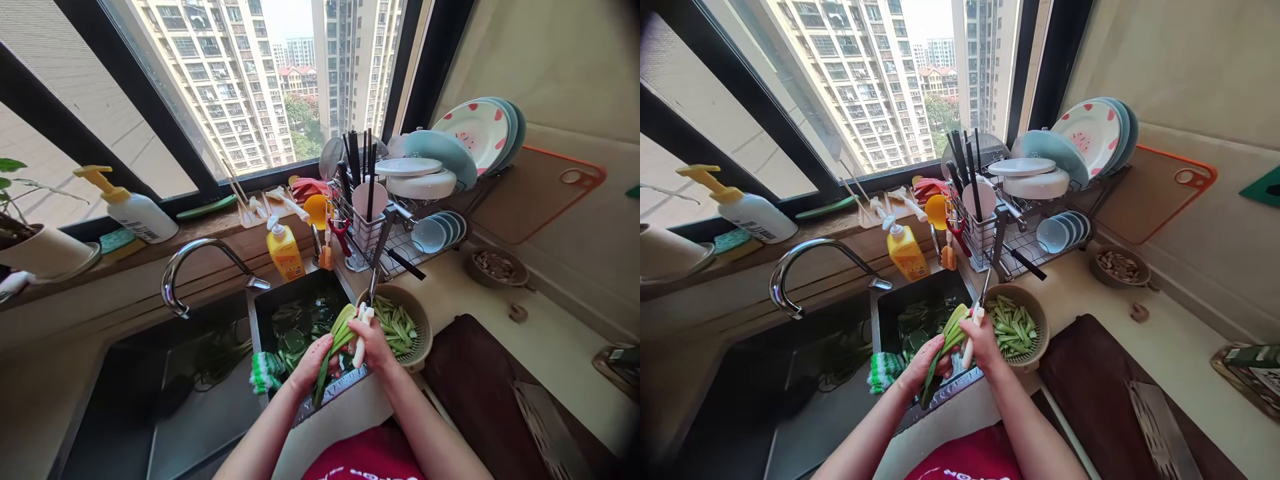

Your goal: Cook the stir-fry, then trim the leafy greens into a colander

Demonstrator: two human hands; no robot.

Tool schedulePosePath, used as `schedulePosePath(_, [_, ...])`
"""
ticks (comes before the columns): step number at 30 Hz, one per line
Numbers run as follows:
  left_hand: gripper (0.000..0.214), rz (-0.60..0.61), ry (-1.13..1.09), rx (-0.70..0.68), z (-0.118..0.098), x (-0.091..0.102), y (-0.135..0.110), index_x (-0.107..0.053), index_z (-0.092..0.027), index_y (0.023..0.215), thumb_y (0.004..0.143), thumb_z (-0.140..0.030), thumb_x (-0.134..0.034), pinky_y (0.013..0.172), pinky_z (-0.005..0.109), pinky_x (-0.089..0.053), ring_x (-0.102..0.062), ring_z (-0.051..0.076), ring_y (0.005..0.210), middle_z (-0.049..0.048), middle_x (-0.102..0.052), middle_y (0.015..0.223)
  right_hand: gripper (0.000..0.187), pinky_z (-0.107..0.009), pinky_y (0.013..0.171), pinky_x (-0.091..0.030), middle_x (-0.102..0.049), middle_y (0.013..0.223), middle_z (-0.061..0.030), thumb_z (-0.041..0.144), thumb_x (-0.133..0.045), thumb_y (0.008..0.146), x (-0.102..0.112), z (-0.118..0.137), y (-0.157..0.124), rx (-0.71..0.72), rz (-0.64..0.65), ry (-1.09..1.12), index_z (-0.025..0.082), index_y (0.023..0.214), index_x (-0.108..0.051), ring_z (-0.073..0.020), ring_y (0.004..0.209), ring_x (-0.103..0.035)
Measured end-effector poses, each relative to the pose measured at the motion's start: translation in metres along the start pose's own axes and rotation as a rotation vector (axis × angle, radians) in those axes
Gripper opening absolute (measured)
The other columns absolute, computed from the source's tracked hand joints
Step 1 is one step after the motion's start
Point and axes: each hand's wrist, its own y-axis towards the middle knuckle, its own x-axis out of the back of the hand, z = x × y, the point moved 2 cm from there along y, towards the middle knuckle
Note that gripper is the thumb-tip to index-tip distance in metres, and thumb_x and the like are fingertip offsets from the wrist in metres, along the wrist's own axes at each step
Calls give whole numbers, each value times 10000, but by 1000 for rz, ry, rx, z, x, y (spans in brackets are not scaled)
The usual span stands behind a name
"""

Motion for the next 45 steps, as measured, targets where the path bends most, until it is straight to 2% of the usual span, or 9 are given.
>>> schedulePosePath(6, [472,93,-255,86,13,3,8,-656,-142,706,805,-552,-445,371,204,-291,-129,32,271,-104,-173,302,291,-241,515,-401,-555,674,24,252,-654,570,-3,8,-5,58,-10,-36,195,823,-522,-126,569,-503])
schedulePosePath(10, [474,78,-323,84,16,2,6,-657,-160,683,828,-541,-414,377,195,-279,-103,32,286,-98,-140,311,272,-250,551,-417,-557,705,18,233,-631,558,-6,13,-8,84,-15,-67,194,809,-531,-135,613,-508])
schedulePosePath(16, [433,60,-431,121,12,-4,-1,-655,-133,668,830,-487,-464,378,188,-267,-69,21,318,-99,-115,343,272,-220,467,-380,-535,666,43,238,-648,580,-10,14,-12,66,26,-44,201,816,-517,-108,529,-477])
schedulePosePath(21, [456,123,-475,145,11,-5,-2,-647,-134,651,846,-487,-434,362,193,-250,-83,24,305,-94,-108,341,269,-226,527,-435,-558,687,35,320,-672,652,-9,7,-12,-58,187,170,210,861,-542,-118,585,-526])
schedulePosePath(28, [508,156,-413,143,17,3,-5,-586,-185,577,864,-532,-352,340,167,-237,-25,32,292,-101,-32,350,267,-228,531,-435,-555,652,27,399,-682,634,-5,5,-7,-185,185,367,203,774,-566,-105,541,-515])
schedulePosePath(32, [531,124,-389,172,19,1,-5,-544,-180,540,868,-535,-327,334,185,-224,-46,31,276,-99,-33,331,229,-212,475,-371,-528,602,47,300,-707,608,-10,8,-10,-35,169,106,206,739,-545,-91,484,-455])
schedulePosePath(36, [498,119,-324,177,16,-3,-5,-557,-163,556,813,-568,-423,344,202,-255,-91,32,276,-100,-87,313,228,-209,483,-352,-489,593,57,233,-707,606,-14,5,-13,123,123,-62,203,690,-497,-90,511,-417])
schedulePosePath(39, [485,148,-246,159,13,-1,-4,-554,-163,551,769,-589,-478,347,199,-289,-140,36,266,-100,-142,298,224,-212,496,-361,-482,599,56,216,-694,617,-14,1,-14,143,102,-101,205,693,-483,-96,529,-418])
schedulePosePath(45, [501,195,-101,195,13,2,-3,-577,-167,602,786,-607,-424,364,210,-351,-225,48,241,-85,-251,274,193,-206,488,-352,-489,603,58,183,-658,612,-11,2,-17,178,70,-145,203,717,-498,-91,525,-409])
